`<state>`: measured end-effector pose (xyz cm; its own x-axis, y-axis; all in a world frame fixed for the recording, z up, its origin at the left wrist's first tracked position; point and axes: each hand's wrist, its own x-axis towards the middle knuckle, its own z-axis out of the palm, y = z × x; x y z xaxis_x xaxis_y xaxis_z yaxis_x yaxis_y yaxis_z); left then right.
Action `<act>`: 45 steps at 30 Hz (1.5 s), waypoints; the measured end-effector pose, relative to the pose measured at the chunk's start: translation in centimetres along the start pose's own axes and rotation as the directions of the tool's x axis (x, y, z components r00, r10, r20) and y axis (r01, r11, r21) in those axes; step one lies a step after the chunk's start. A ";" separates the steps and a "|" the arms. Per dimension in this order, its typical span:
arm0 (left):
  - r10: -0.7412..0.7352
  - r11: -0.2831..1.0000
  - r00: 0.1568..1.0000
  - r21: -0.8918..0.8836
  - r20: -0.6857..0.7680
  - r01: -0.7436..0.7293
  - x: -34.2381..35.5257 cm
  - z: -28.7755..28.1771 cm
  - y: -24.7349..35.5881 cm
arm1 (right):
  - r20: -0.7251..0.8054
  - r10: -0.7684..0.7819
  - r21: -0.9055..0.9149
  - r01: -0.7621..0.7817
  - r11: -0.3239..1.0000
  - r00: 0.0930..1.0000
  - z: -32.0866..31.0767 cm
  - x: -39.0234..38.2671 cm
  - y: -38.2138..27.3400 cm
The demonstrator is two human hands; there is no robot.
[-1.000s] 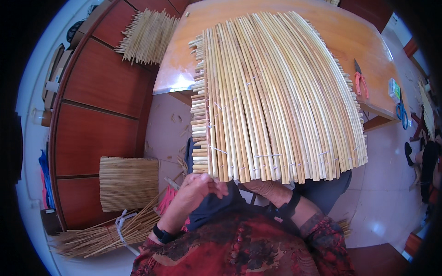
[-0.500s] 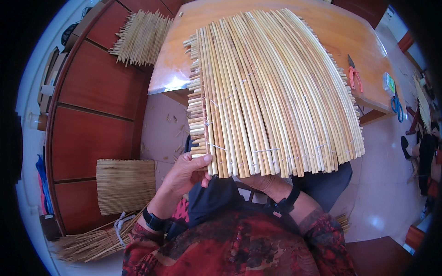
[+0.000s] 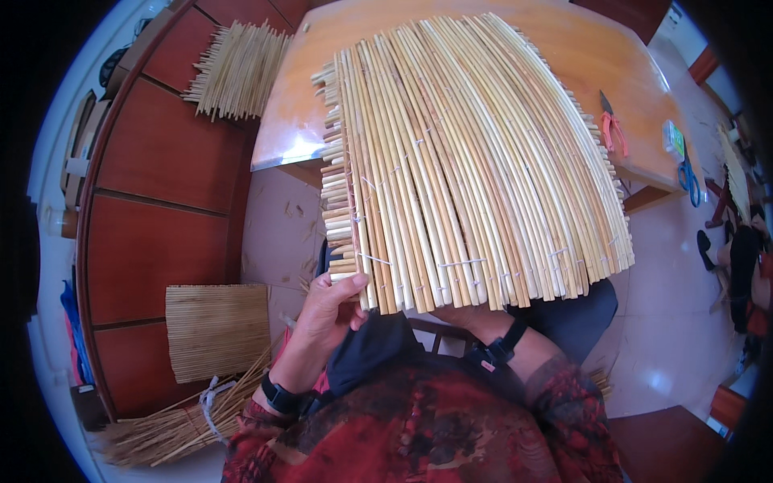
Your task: The person weaves a mat using bamboo sticks and string, passing the string through the sticks and tying knots to secure them together.
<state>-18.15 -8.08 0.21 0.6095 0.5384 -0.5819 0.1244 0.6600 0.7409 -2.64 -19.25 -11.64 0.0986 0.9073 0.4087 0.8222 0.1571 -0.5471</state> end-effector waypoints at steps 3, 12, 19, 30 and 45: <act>-0.036 0.999 0.999 0.041 0.015 0.035 0.4 0.0 0.9 | -0.093 -0.076 -0.227 0.053 0.973 0.993 0.3 0.1 0.1; -0.013 0.999 1.000 -0.037 0.005 0.014 -0.1 0.0 0.7 | -0.263 0.173 0.037 -0.169 0.985 0.949 2.8 -0.8 -1.9; 0.006 1.000 1.000 -0.019 0.001 -0.006 -0.8 0.9 1.7 | 0.021 0.255 0.609 -0.215 0.763 0.967 2.3 0.6 -2.1; 0.046 0.998 0.996 0.051 -0.073 -0.042 -0.7 1.2 0.9 | -0.196 -0.079 0.066 0.094 0.993 0.977 1.0 2.3 -1.4; 0.003 0.996 0.998 0.086 0.068 -0.009 0.7 -0.6 0.5 | 0.014 0.028 0.241 -0.031 0.970 1.000 1.1 0.8 -0.5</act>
<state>-18.17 -7.06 -0.07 0.6619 0.5034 -0.5554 0.1856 0.6078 0.7721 -3.57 -18.15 -11.82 0.1144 0.9166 0.3830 0.6592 0.2184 -0.7195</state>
